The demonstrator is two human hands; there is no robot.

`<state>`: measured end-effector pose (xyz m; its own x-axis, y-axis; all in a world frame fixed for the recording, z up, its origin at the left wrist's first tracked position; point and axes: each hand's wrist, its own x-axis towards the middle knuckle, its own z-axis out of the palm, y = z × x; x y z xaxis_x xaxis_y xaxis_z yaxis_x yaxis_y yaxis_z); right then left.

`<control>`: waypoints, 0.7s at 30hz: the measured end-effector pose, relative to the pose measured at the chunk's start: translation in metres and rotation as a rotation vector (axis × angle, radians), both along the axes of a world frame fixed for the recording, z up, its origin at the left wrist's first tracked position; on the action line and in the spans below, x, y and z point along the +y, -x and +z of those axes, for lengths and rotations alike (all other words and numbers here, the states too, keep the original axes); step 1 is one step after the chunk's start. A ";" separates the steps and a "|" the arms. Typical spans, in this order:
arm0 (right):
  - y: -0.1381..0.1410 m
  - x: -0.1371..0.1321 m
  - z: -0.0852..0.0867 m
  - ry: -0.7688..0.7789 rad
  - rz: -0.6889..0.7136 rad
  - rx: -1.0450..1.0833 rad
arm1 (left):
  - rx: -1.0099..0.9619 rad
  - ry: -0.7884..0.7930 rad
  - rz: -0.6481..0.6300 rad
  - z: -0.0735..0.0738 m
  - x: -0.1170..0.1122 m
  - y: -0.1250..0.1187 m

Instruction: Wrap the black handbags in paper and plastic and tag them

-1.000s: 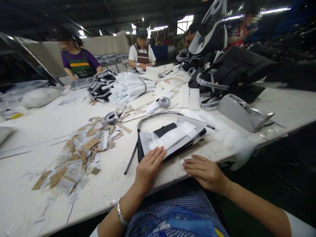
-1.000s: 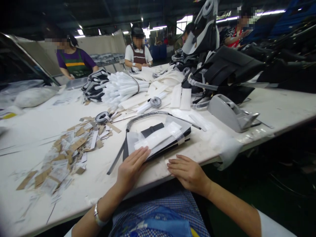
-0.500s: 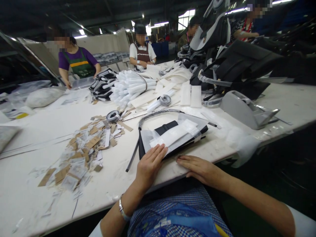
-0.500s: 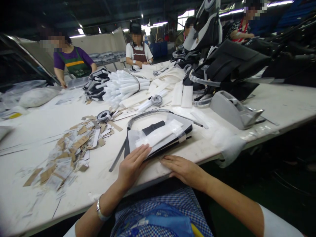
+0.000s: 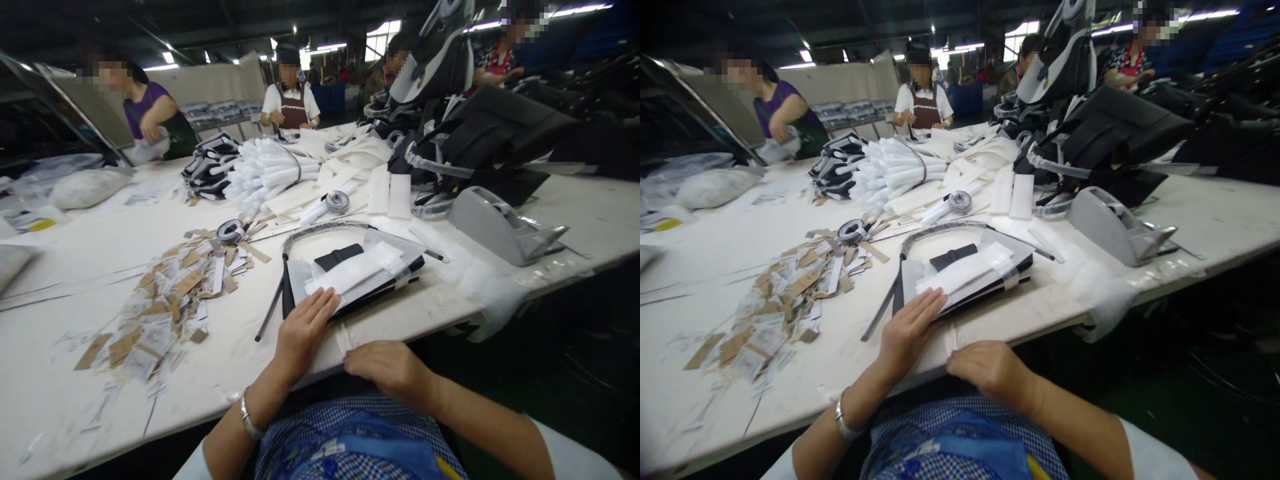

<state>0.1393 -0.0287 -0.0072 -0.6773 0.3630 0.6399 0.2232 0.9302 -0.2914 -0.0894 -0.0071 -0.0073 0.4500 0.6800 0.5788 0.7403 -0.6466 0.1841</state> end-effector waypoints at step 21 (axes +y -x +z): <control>-0.029 -0.010 -0.005 0.093 -0.133 -0.119 | 0.027 0.010 -0.027 0.000 0.003 0.008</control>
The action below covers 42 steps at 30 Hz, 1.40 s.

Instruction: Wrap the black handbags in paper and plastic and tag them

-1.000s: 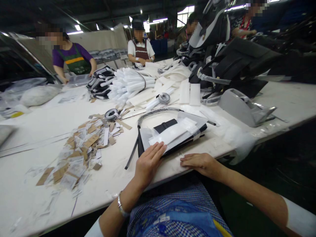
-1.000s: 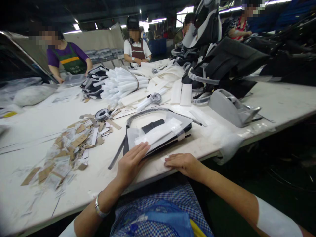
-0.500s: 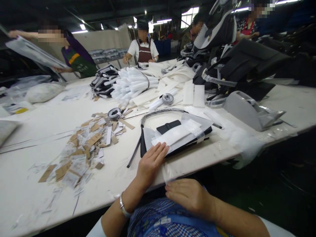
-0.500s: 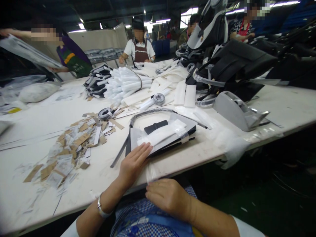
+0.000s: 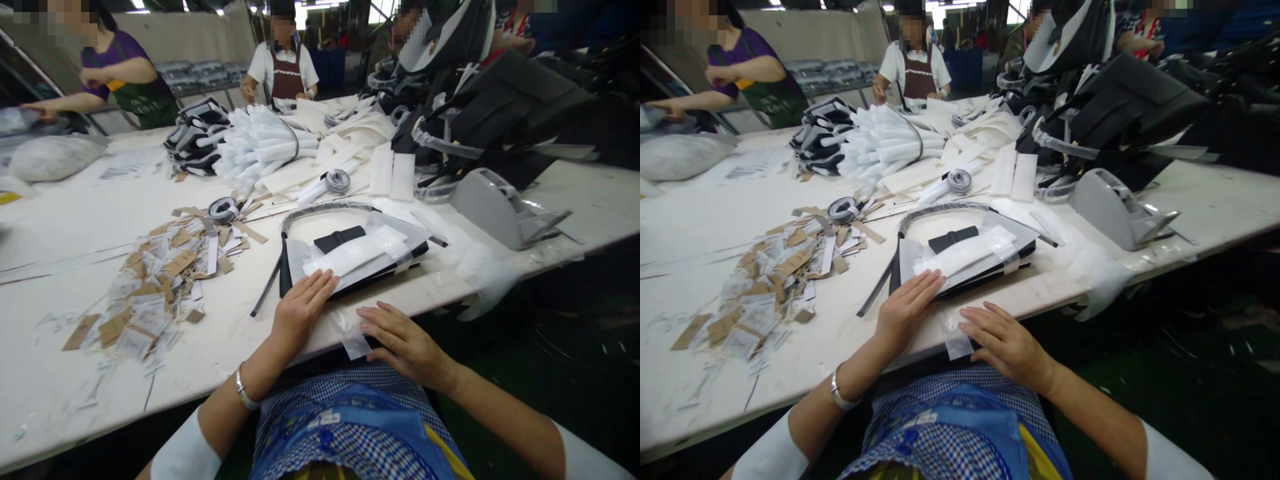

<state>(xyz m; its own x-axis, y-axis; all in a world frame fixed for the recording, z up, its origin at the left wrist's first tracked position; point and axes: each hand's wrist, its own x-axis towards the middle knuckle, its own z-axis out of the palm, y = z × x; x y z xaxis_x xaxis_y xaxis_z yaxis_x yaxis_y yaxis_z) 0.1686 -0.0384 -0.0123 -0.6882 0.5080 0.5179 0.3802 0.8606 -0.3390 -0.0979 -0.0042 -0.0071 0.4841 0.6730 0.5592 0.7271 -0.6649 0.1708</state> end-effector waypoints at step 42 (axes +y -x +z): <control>0.084 0.123 0.061 0.145 -0.185 -0.041 | -0.117 -0.046 0.050 -0.003 -0.009 -0.001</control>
<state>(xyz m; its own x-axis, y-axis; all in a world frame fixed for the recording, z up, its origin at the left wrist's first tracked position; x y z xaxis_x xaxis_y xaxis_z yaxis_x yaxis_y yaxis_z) 0.0843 0.0841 0.0484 -0.5956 0.6944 0.4040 0.5423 0.7185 -0.4355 -0.0970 -0.0133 -0.0099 0.3803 0.6667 0.6411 0.7360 -0.6379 0.2267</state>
